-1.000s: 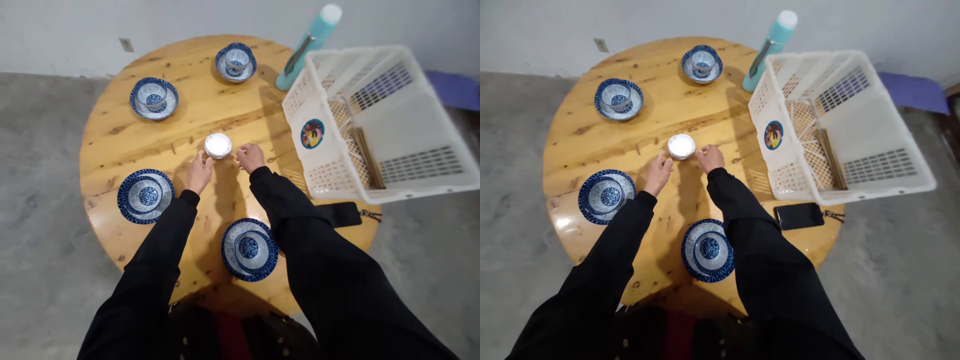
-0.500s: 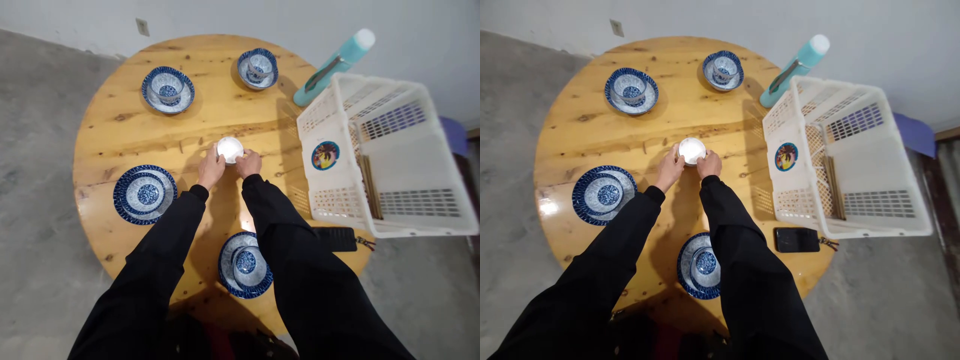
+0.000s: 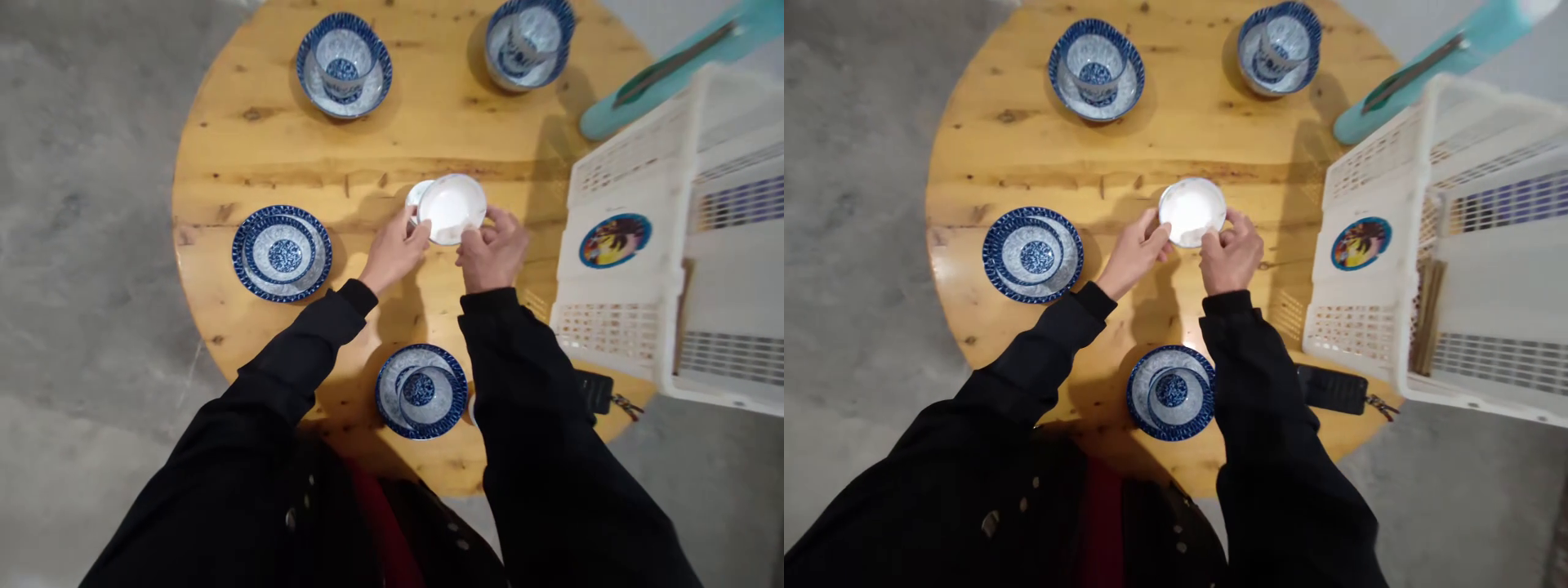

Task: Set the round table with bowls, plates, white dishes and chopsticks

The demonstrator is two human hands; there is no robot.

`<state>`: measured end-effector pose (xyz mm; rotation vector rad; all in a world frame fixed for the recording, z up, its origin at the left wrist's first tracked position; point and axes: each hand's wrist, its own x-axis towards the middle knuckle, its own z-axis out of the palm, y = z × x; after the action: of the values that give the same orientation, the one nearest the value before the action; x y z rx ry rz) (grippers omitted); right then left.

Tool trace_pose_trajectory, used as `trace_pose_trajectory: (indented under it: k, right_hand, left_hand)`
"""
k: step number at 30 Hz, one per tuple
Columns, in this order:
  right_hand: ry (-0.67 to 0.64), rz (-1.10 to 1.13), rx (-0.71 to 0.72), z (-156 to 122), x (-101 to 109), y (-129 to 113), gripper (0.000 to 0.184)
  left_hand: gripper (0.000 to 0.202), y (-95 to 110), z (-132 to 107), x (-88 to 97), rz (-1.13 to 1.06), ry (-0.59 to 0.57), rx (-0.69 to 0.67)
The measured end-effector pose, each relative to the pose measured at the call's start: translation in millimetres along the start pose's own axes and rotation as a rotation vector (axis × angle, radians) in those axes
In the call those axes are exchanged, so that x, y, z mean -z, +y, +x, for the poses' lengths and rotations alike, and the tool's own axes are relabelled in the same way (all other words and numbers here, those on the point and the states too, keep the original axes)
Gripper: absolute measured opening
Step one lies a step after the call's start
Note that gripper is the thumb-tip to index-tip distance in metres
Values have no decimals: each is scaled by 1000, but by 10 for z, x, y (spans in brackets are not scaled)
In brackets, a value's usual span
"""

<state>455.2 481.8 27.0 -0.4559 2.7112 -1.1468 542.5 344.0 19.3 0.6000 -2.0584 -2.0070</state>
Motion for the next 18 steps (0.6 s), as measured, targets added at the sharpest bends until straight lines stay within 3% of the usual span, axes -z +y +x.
trace_pose_trajectory:
  k: [2,7,10,14,18]
  right_hand:
    - [44,-4,18,-380,47,-80,43]
    - [-146,-46,0,-1479,-33,-333,40]
    - [-229,-65,-69,-2030,-182,-422,38]
    - [-326,22,-208,-2507,-450,-432,32]
    - [-350,96,-294,-2643,-721,-378,26]
  left_hand:
    - [22,43,-404,134,6,-81,54]
    - [21,-22,-1591,557,49,-150,216]
    - [23,-129,-2119,790,141,-156,279]
    - [22,-236,-2414,1033,342,-159,328]
    - [22,-327,-2380,1160,446,-154,347]
